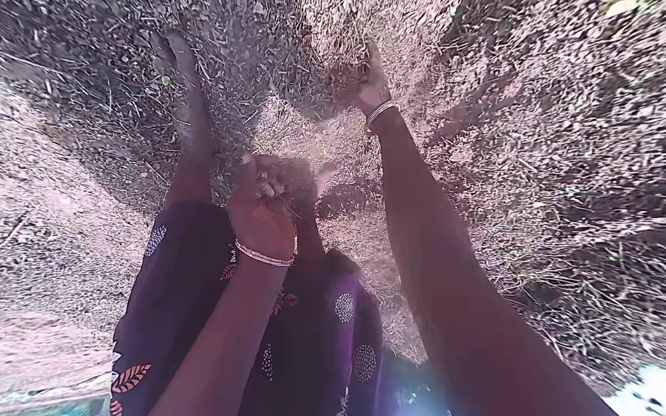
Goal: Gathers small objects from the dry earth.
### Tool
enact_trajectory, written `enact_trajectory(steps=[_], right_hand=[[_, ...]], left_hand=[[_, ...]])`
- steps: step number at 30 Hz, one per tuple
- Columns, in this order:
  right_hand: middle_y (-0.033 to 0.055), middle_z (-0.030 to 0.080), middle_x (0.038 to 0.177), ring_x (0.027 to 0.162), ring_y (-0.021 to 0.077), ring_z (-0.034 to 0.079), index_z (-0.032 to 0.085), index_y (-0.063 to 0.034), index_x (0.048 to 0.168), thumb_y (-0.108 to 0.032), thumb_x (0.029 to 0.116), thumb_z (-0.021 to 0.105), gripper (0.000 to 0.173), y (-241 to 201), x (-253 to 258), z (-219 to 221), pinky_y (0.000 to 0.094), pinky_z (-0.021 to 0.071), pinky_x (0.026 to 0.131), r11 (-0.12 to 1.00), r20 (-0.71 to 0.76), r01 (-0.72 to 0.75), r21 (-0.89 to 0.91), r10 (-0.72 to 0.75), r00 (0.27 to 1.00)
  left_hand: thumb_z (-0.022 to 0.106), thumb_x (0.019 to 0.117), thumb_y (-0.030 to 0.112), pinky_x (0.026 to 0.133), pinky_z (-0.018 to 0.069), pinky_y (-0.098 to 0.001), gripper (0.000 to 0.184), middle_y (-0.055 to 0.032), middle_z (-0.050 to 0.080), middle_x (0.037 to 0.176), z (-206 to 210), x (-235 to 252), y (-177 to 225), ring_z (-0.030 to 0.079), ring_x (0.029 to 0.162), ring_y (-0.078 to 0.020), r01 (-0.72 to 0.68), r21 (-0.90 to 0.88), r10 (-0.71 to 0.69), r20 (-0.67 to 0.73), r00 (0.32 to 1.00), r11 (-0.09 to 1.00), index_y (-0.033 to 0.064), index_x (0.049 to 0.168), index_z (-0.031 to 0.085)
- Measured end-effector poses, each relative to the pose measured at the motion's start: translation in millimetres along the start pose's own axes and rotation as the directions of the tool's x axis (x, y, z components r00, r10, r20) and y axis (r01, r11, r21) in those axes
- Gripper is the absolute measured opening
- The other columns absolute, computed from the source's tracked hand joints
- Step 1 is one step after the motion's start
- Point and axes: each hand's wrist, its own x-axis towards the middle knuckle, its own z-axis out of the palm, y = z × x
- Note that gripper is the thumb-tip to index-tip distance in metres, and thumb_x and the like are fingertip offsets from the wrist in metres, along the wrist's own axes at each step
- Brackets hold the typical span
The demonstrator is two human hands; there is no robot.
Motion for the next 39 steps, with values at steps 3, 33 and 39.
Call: enact_trajectory(steps=[3,33,39], right_hand=[[0.0191,0.044,0.156,0.128,0.0277,0.059,0.015,-0.0095,0.165,0.014,0.0754,0.059,0.102,-6.5,-41.0,-17.5,0.0426,0.0590,0.091,0.906,0.148,0.121,0.405,-0.196,0.969],[0.0279,0.030,0.163,0.149,0.0440,0.034,0.041,-0.0038,0.157,-0.010,0.0969,0.062,0.064,7.2,-68.0,107.9,0.0610,0.0301,0.120,0.955,-0.010,-0.272,0.121,0.275,0.961],[0.0192,0.049,0.155,0.144,0.0313,0.047,0.059,-0.0068,0.144,-0.006,0.0908,0.070,0.054,34.4,-176.7,94.1,0.0478,0.0380,0.120,0.992,0.419,0.126,0.006,-0.117,0.900]], left_hand=[[0.034,0.1102,0.029,0.069,0.0544,-0.0237,0.037,0.0064,0.062,0.079,5.5,0.4,0.6,0.062,0.071,-0.0060,-0.012,0.003,0.013,-0.009,1.000,1.000,0.0184,0.091,0.064],[0.029,0.1100,0.032,0.074,0.0577,-0.0256,0.050,0.0053,0.066,0.079,-3.1,2.2,-12.3,0.066,0.077,-0.0077,0.051,-0.123,-0.002,0.365,0.931,0.991,0.0194,0.083,0.069],[0.033,0.1090,0.033,0.075,0.0570,-0.0273,0.046,0.0047,0.066,0.081,0.9,-0.8,-13.5,0.065,0.077,-0.0095,0.060,-0.147,0.003,0.393,0.919,0.987,0.0197,0.087,0.070]])
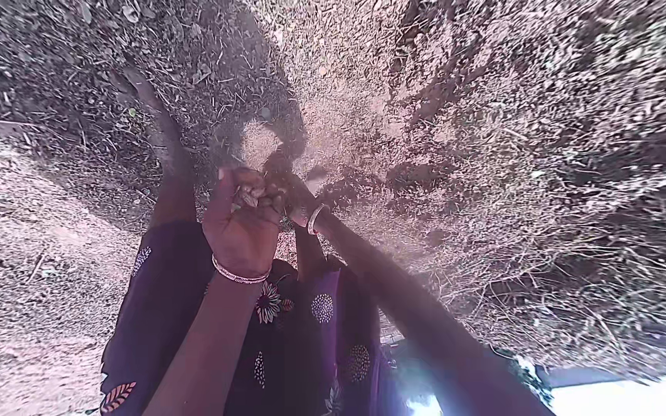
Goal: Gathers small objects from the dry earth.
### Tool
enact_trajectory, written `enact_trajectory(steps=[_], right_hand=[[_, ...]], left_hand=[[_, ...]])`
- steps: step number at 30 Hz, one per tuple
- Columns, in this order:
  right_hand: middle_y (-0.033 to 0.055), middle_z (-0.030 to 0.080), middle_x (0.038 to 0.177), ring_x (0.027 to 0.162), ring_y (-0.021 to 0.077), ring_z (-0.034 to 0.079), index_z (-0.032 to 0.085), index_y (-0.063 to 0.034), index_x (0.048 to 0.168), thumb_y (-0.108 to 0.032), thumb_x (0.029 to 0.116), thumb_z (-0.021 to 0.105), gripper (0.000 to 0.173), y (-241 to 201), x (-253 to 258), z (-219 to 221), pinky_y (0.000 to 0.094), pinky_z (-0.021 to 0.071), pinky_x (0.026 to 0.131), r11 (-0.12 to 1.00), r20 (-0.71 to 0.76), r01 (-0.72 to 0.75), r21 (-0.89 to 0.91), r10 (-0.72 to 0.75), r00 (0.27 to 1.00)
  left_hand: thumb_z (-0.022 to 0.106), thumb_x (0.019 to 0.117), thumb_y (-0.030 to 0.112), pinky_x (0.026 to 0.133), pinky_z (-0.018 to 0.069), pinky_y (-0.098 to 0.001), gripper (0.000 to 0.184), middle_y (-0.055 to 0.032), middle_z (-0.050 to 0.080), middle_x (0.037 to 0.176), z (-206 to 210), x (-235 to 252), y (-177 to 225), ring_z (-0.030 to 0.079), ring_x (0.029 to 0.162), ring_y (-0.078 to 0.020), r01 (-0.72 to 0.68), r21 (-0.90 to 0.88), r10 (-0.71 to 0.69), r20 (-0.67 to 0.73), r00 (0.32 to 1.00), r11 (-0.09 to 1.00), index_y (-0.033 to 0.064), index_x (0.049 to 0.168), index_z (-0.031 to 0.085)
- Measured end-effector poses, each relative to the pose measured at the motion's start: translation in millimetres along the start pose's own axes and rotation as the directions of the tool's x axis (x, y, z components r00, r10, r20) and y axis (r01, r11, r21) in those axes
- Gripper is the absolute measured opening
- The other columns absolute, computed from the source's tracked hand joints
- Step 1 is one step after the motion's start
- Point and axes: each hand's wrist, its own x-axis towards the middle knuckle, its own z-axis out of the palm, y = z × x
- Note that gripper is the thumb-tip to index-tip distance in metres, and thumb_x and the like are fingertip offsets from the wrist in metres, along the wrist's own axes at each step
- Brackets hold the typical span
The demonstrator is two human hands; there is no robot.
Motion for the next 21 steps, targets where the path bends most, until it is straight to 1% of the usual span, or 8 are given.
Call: enact_trajectory(steps=[3,5,7,8,13,17,19,21], right_hand=[[0.0155,0.043,0.159,0.142,0.0376,0.045,0.065,-0.0149,0.139,0.001,0.0858,0.067,0.055,33.1,-1.0,-25.3,0.0581,0.0410,0.114,0.951,-0.367,-0.306,0.037,0.298,0.881],[0.0160,0.035,0.164,0.150,0.0412,0.034,0.053,-0.0209,0.151,-0.010,0.0857,0.071,0.068,52.8,26.2,-49.8,0.0661,0.0279,0.117,0.788,-0.563,-0.610,0.085,0.543,0.623],[0.0156,0.027,0.168,0.155,0.0405,0.025,0.038,-0.0264,0.160,-0.029,0.0945,0.067,0.072,60.7,60.7,-59.1,0.0663,0.0268,0.118,0.632,-0.549,-0.728,0.265,0.720,0.425],[0.0170,0.031,0.167,0.153,0.0413,0.029,0.037,-0.0266,0.161,-0.034,0.0976,0.065,0.070,55.0,80.0,-56.8,0.0659,0.0319,0.115,0.640,-0.523,-0.697,0.325,0.735,0.431],[0.0266,0.038,0.161,0.145,0.0364,0.044,0.025,-0.0047,0.164,-0.001,0.1012,0.053,0.069,2.1,102.9,-40.8,0.0471,0.0376,0.120,0.882,-0.330,-0.165,0.442,0.331,0.884],[0.0187,0.043,0.159,0.130,0.0276,0.057,0.038,-0.0087,0.158,0.017,0.0839,0.050,0.079,7.2,34.2,-29.6,0.0444,0.0554,0.095,0.715,-0.245,-0.006,0.699,0.247,0.938],[0.0217,0.042,0.159,0.135,0.0293,0.054,0.035,-0.0014,0.158,0.013,0.0871,0.050,0.074,28.6,16.7,-21.5,0.0442,0.0517,0.101,0.635,-0.357,-0.034,0.771,0.477,0.804],[0.0245,0.060,0.139,0.125,0.0349,0.059,0.053,0.0021,0.145,0.000,0.0922,0.064,0.054,44.3,21.4,-30.7,0.0516,0.0492,0.101,0.525,-0.391,-0.240,0.817,0.810,0.438]], left_hand=[[0.030,0.1099,0.033,0.075,0.0571,-0.0264,0.048,0.0040,0.066,0.081,-0.8,1.6,4.3,0.066,0.077,-0.0092,-0.029,0.003,0.029,0.003,1.000,1.000,0.0180,0.088,0.069],[0.030,0.1096,0.033,0.073,0.0580,-0.0267,0.049,0.0030,0.066,0.080,-5.5,4.0,3.8,0.067,0.076,-0.0099,-0.040,-0.004,0.040,-0.001,0.999,0.999,0.0167,0.087,0.070],[0.032,0.1091,0.033,0.072,0.0578,-0.0275,0.047,0.0027,0.066,0.080,-12.4,2.2,-1.3,0.066,0.076,-0.0106,-0.013,0.009,0.013,-0.005,1.000,1.000,0.0173,0.087,0.070],[0.033,0.1088,0.034,0.073,0.0577,-0.0280,0.046,0.0030,0.066,0.080,-15.1,1.3,-4.1,0.066,0.076,-0.0107,0.003,0.016,-0.003,-0.003,1.000,1.000,0.0179,0.088,0.070],[0.035,0.1087,0.035,0.074,0.0576,-0.0280,0.045,0.0024,0.066,0.082,-16.2,-2.2,-7.2,0.066,0.077,-0.0111,0.031,-0.001,-0.031,0.016,0.999,1.000,0.0172,0.089,0.071],[0.034,0.1085,0.035,0.074,0.0577,-0.0282,0.046,0.0029,0.067,0.082,-10.0,-0.4,-3.6,0.067,0.078,-0.0113,0.018,-0.018,-0.017,0.034,0.999,1.000,0.0178,0.088,0.071],[0.034,0.1086,0.034,0.073,0.0574,-0.0278,0.046,0.0033,0.066,0.082,-8.8,-1.5,-2.2,0.066,0.078,-0.0107,0.010,-0.009,-0.010,0.047,0.999,1.000,0.0177,0.087,0.072],[0.036,0.1087,0.034,0.072,0.0578,-0.0275,0.046,0.0035,0.067,0.081,-6.8,-1.2,-2.0,0.067,0.077,-0.0104,0.009,-0.011,-0.009,0.034,0.999,1.000,0.0174,0.087,0.072]])
